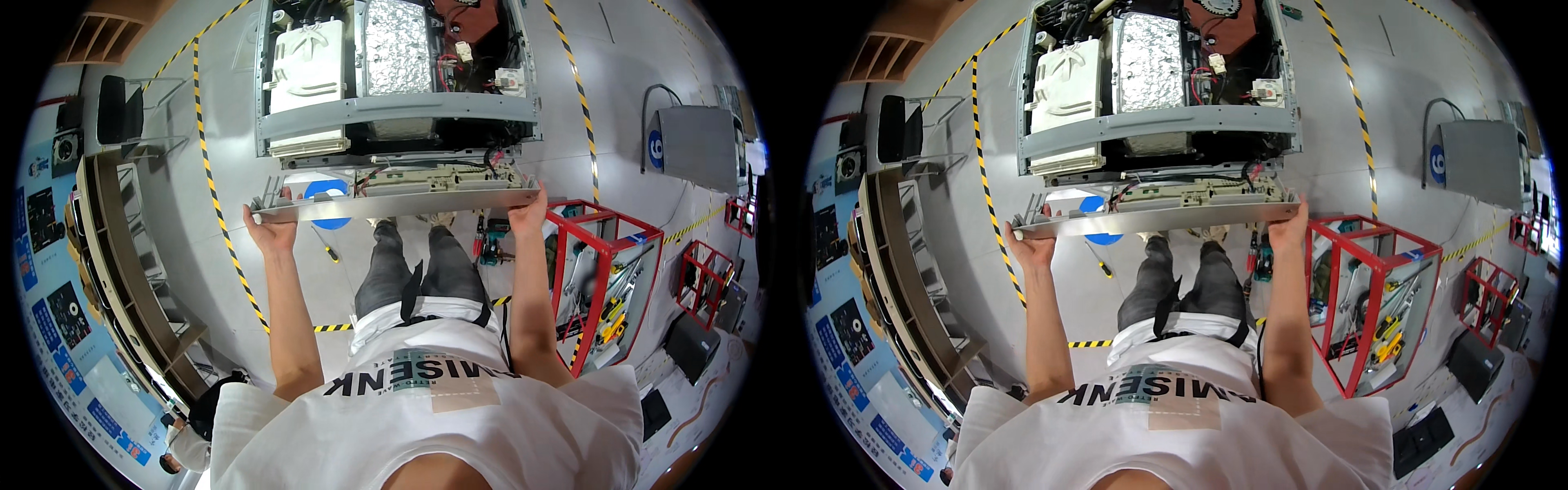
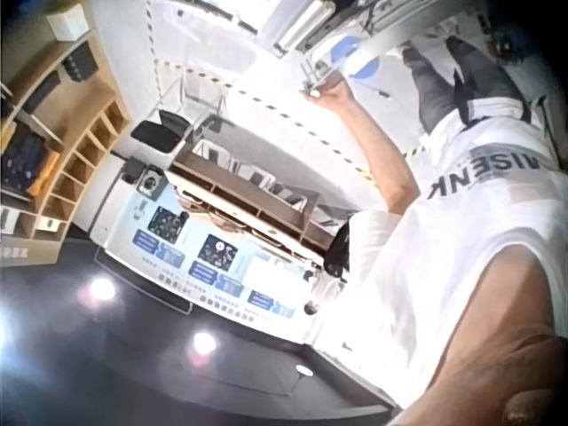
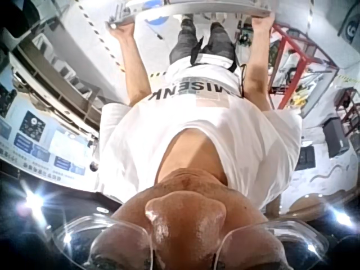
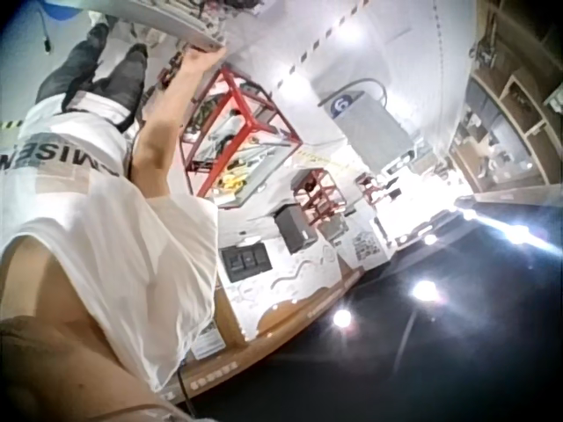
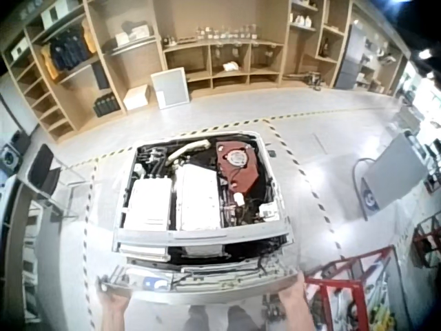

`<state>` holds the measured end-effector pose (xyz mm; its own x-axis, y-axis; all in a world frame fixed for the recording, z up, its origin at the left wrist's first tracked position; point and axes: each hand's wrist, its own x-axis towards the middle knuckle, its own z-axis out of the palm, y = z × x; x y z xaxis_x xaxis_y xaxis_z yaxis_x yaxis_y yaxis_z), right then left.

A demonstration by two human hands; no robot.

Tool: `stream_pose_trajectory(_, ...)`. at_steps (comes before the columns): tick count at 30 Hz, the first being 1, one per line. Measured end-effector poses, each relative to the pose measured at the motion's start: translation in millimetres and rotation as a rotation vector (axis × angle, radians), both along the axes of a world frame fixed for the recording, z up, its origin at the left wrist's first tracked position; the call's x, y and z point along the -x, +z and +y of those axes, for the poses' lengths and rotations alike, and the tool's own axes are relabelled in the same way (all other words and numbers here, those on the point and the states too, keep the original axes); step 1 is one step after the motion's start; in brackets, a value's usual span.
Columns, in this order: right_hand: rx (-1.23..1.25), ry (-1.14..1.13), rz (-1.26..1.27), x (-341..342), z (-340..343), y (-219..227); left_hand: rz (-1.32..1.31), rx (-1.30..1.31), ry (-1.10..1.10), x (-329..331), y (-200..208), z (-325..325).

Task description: The person adjusts the rubber seal around the drum of a washing machine by hand. They then close the door and detach a control panel assembly from the top of the machine, pulling out a wire connector from the circuit board.

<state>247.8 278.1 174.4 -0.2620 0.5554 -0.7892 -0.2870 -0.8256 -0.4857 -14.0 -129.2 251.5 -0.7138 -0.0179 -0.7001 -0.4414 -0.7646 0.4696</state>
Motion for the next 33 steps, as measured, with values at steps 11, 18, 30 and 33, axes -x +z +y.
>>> stream_pose_trajectory(11, -0.097, -0.008, -0.043, 0.7, 7.6, 30.8, 0.022, -0.025, -0.047, 18.6, -5.2, 8.9)
stream_pose_trajectory(18, -0.225, -0.004, -0.066, 3.8, 18.6, 14.6, -0.007, -0.067, -0.060, 3.0, -23.4, -4.0)
stream_pose_trajectory(30, 0.126, -0.037, 0.222, -33.5, 15.2, -20.3, -0.125, 0.015, 0.078, -24.8, -53.0, -10.2)
stream_pose_trajectory(33, 0.131, 0.025, 0.250, -40.7, 18.0, -29.0, -0.170, 0.019, 0.045, -30.6, -65.3, -18.1)
